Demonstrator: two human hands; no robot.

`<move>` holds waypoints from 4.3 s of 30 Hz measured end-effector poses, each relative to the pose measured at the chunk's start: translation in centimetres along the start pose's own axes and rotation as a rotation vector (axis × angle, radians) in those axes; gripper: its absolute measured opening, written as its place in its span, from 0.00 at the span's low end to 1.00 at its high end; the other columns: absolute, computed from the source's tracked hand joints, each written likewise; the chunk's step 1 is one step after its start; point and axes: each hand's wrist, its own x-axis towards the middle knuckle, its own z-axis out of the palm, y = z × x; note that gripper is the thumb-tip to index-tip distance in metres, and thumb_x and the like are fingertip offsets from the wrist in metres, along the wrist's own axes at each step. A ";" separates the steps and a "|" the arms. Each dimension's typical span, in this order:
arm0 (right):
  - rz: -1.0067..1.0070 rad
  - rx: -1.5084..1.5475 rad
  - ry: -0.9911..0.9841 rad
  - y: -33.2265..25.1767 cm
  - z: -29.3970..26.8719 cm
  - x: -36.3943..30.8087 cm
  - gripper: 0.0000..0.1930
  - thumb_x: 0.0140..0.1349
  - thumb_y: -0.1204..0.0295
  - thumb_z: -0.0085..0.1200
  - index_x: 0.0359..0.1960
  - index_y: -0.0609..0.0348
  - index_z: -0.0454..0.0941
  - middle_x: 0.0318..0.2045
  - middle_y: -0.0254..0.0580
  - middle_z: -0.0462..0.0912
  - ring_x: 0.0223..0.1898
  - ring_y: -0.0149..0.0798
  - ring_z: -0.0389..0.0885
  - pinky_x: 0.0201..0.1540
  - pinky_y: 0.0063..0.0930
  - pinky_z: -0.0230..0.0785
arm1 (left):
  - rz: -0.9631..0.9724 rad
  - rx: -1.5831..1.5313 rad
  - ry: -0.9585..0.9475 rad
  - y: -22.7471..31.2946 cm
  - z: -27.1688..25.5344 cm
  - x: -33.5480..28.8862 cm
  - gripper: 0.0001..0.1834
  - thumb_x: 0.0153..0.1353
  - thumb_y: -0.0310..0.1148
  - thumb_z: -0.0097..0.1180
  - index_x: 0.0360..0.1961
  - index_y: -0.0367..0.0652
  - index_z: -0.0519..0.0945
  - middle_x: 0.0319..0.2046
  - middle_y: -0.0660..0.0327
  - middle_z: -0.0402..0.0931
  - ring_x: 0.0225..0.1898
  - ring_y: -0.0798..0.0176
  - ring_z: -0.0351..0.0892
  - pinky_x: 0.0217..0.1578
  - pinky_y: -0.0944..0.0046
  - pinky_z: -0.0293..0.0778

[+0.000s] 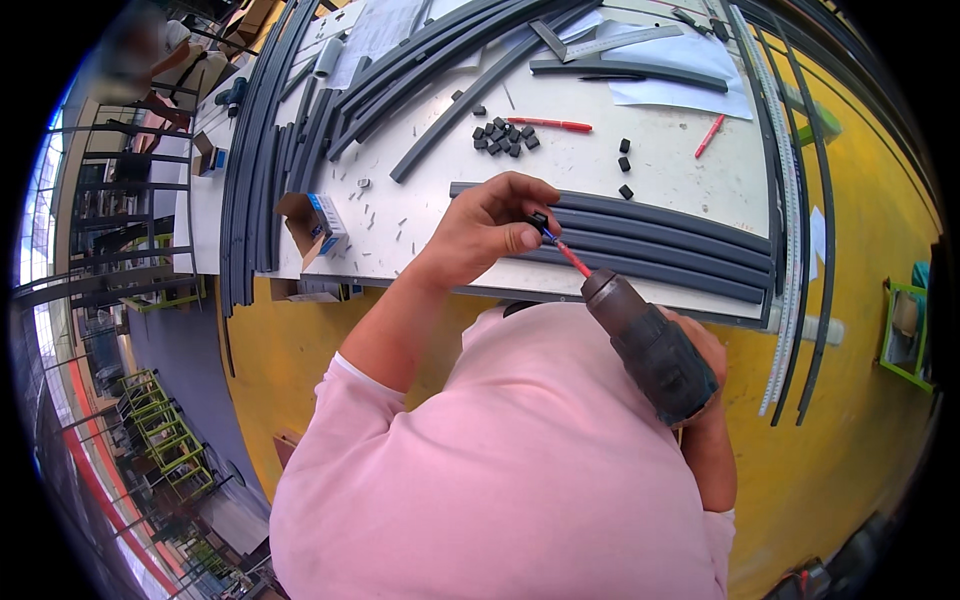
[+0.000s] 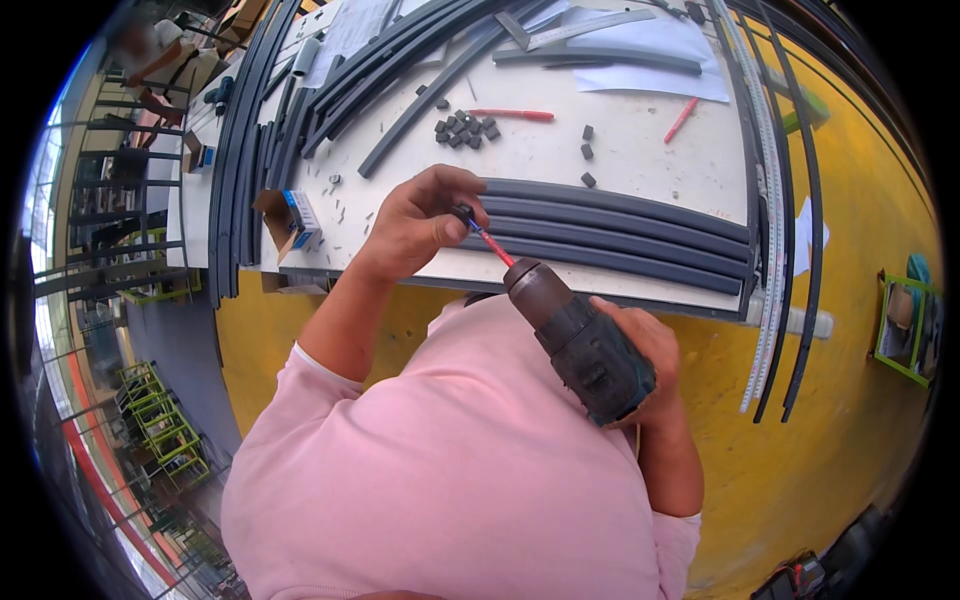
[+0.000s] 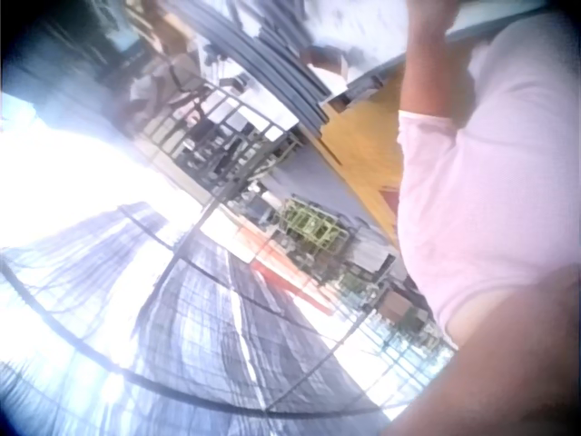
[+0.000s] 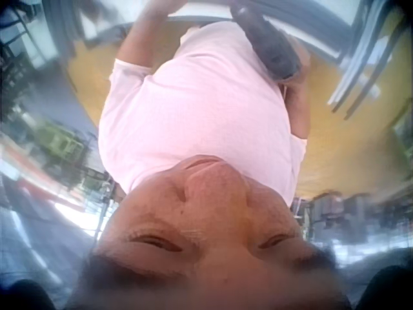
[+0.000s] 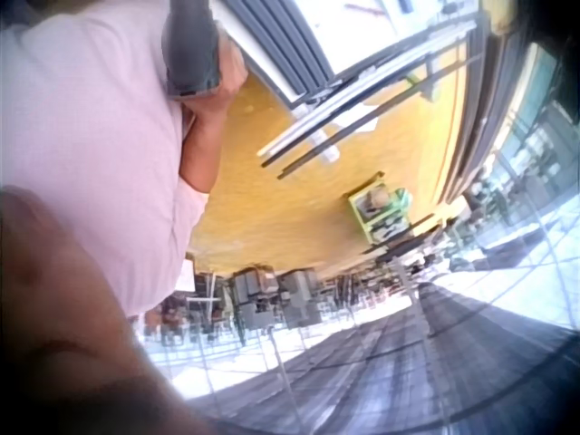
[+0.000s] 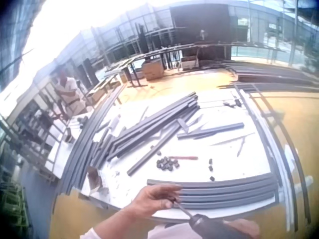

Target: The person aligns several grey metal slats on a workbench and uses a power drill to fasten black plastic caps onto the ends of the slats.

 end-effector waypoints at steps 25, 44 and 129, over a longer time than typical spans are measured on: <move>-0.116 -0.204 0.111 -2.0 1.1 -2.1 0.26 0.54 0.74 0.62 0.57 0.64 0.77 0.40 0.48 0.85 0.33 0.48 0.84 0.36 0.40 0.75 | -0.147 -0.369 0.053 -2.1 3.7 0.0 0.27 0.65 0.53 0.64 0.44 0.35 0.79 0.37 0.60 0.75 0.34 0.67 0.72 0.37 0.69 0.70; -0.092 -0.309 0.079 -2.9 0.5 -1.2 0.24 0.53 0.74 0.62 0.55 0.63 0.79 0.45 0.48 0.86 0.35 0.45 0.84 0.39 0.38 0.74 | -0.287 -0.457 0.181 -2.2 4.9 -0.3 0.22 0.68 0.48 0.62 0.48 0.37 0.79 0.37 0.60 0.77 0.35 0.65 0.71 0.40 0.66 0.70; 0.638 -0.426 -0.336 -5.6 8.4 -5.9 0.32 0.56 0.74 0.70 0.61 0.69 0.71 0.40 0.58 0.87 0.34 0.51 0.85 0.39 0.42 0.77 | 0.181 1.254 -0.239 -14.0 -5.6 -3.2 0.27 0.50 0.33 0.58 0.55 0.42 0.82 0.44 0.65 0.76 0.38 0.61 0.71 0.38 0.60 0.66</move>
